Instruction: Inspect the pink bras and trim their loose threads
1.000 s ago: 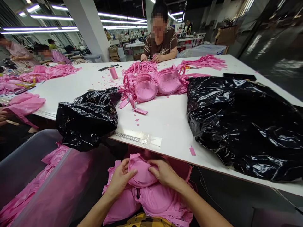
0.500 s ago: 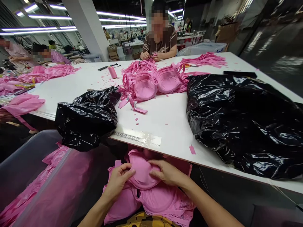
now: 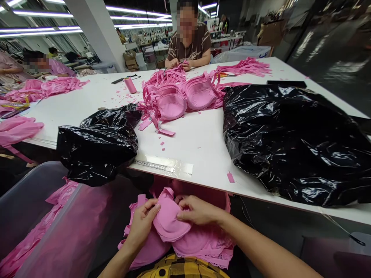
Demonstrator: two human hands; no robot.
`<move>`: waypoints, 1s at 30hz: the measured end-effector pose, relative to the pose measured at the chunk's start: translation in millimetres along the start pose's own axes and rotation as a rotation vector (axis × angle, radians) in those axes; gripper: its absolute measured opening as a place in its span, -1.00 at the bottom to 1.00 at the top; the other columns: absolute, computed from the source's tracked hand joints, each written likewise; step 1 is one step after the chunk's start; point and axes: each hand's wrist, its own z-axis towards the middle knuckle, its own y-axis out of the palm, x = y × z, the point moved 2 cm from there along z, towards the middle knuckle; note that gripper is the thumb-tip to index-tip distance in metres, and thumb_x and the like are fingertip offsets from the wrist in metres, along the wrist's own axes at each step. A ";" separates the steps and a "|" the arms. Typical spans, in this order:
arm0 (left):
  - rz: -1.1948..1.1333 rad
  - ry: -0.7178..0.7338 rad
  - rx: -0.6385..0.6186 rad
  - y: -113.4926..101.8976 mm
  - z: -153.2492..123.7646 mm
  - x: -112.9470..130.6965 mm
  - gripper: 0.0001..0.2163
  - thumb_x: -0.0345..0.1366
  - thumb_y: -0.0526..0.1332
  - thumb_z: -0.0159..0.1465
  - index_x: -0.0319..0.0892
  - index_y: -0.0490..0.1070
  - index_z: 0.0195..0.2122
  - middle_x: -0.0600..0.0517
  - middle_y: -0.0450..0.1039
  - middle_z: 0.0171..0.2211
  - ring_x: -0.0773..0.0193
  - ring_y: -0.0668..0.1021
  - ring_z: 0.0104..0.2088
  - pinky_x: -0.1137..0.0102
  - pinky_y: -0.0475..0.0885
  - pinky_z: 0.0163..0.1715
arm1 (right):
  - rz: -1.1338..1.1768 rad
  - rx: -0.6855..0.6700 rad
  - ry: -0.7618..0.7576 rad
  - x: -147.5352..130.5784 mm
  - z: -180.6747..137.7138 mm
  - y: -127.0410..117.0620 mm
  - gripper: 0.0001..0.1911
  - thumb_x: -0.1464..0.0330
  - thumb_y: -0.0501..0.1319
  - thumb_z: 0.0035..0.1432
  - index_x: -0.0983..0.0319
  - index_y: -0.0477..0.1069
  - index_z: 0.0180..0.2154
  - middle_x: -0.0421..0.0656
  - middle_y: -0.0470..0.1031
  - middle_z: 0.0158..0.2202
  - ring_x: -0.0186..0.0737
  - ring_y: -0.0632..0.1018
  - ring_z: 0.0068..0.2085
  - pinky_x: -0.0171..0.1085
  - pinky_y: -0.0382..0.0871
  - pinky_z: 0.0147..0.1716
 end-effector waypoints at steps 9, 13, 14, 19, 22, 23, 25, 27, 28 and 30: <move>0.191 0.177 0.018 -4.1 -8.6 13.9 -0.85 -0.23 0.21 0.12 -0.20 0.47 -0.42 -0.07 0.46 -0.31 0.14 0.49 -0.24 0.34 0.38 -0.20 | -0.073 0.063 0.043 1.5 3.1 2.2 -0.95 0.45 0.20 -0.06 0.27 0.36 -0.53 -0.31 0.29 -0.53 -0.37 0.30 -0.47 -0.41 0.15 -0.46; 0.056 -0.168 -0.312 0.3 -6.1 20.7 -0.85 -0.28 0.32 -0.01 -0.21 0.54 -0.42 -0.07 0.51 -0.28 0.12 0.51 -0.25 0.35 0.40 -0.24 | -0.103 0.181 0.033 -1.0 6.0 6.6 -0.93 0.51 0.13 -0.07 0.26 0.36 -0.47 -0.28 0.34 -0.46 -0.34 0.33 -0.41 -0.39 0.19 -0.39; -0.005 -0.275 -0.385 2.1 -6.0 21.5 -0.84 -0.30 0.34 -0.05 -0.21 0.55 -0.41 -0.04 0.53 -0.33 0.14 0.52 -0.30 0.35 0.41 -0.27 | -0.090 0.202 0.009 -3.4 5.6 5.7 -0.93 0.51 0.15 -0.08 0.26 0.36 -0.46 -0.26 0.37 -0.42 -0.31 0.36 -0.36 -0.37 0.22 -0.34; -0.257 -0.438 -0.374 9.0 -4.5 19.3 -0.82 -0.39 0.37 -0.14 -0.25 0.56 -0.44 0.00 0.54 -0.48 0.17 0.53 -0.41 0.33 0.40 -0.30 | 0.111 0.205 0.075 -11.4 -0.9 -5.5 -0.71 0.34 0.21 -0.02 0.23 0.40 -0.18 -0.15 0.46 -0.18 -0.18 0.44 -0.16 -0.28 0.30 -0.18; -0.278 -0.477 -0.393 13.7 -9.0 15.0 -0.82 -0.40 0.37 -0.15 -0.26 0.56 -0.45 -0.01 0.55 -0.50 0.16 0.54 -0.41 0.32 0.40 -0.28 | 0.076 0.180 0.255 -6.2 -0.7 -5.7 -0.79 0.31 0.19 0.01 0.27 0.46 -0.28 -0.14 0.51 -0.31 -0.18 0.48 -0.28 -0.30 0.32 -0.31; -0.275 -0.487 -0.411 15.0 -11.2 14.4 -0.81 -0.38 0.38 -0.14 -0.24 0.56 -0.44 -0.01 0.55 -0.49 0.16 0.54 -0.40 0.32 0.40 -0.27 | 0.055 0.178 0.275 -4.1 0.9 -3.9 -0.81 0.31 0.16 0.03 0.28 0.47 -0.35 -0.15 0.51 -0.36 -0.19 0.48 -0.31 -0.30 0.31 -0.33; -0.283 -0.472 -0.452 16.9 -15.2 15.6 -0.80 -0.34 0.38 -0.10 -0.20 0.57 -0.40 -0.01 0.56 -0.44 0.16 0.55 -0.36 0.30 0.41 -0.23 | 0.076 0.256 0.266 -0.7 5.1 0.3 -0.76 0.29 0.10 0.09 0.29 0.46 -0.38 -0.15 0.51 -0.40 -0.18 0.49 -0.32 -0.29 0.32 -0.34; -0.314 -0.443 -0.507 18.0 -18.0 17.9 -0.79 -0.30 0.37 -0.05 -0.18 0.57 -0.35 -0.01 0.57 -0.39 0.16 0.55 -0.29 0.30 0.40 -0.16 | 0.123 0.362 0.228 0.0 8.9 4.3 -0.73 0.27 0.06 0.12 0.29 0.46 -0.34 -0.14 0.52 -0.38 -0.17 0.50 -0.29 -0.28 0.32 -0.31; -0.330 -0.442 -0.546 18.5 -19.1 18.6 -0.78 -0.28 0.37 -0.04 -0.17 0.57 -0.33 -0.02 0.57 -0.37 0.16 0.55 -0.27 0.31 0.39 -0.14 | 0.128 0.398 0.200 -1.2 10.2 5.9 -0.73 0.26 0.07 0.12 0.29 0.45 -0.34 -0.14 0.52 -0.38 -0.17 0.50 -0.29 -0.28 0.32 -0.31; -0.343 -0.450 -0.609 19.8 -20.3 18.7 -0.73 -0.26 0.38 -0.03 -0.19 0.56 -0.28 -0.05 0.57 -0.33 0.15 0.55 -0.25 0.30 0.39 -0.13 | 0.085 0.440 0.131 -6.7 11.2 7.7 -0.77 0.29 0.09 0.08 0.29 0.43 -0.41 -0.15 0.51 -0.42 -0.20 0.48 -0.35 -0.30 0.29 -0.36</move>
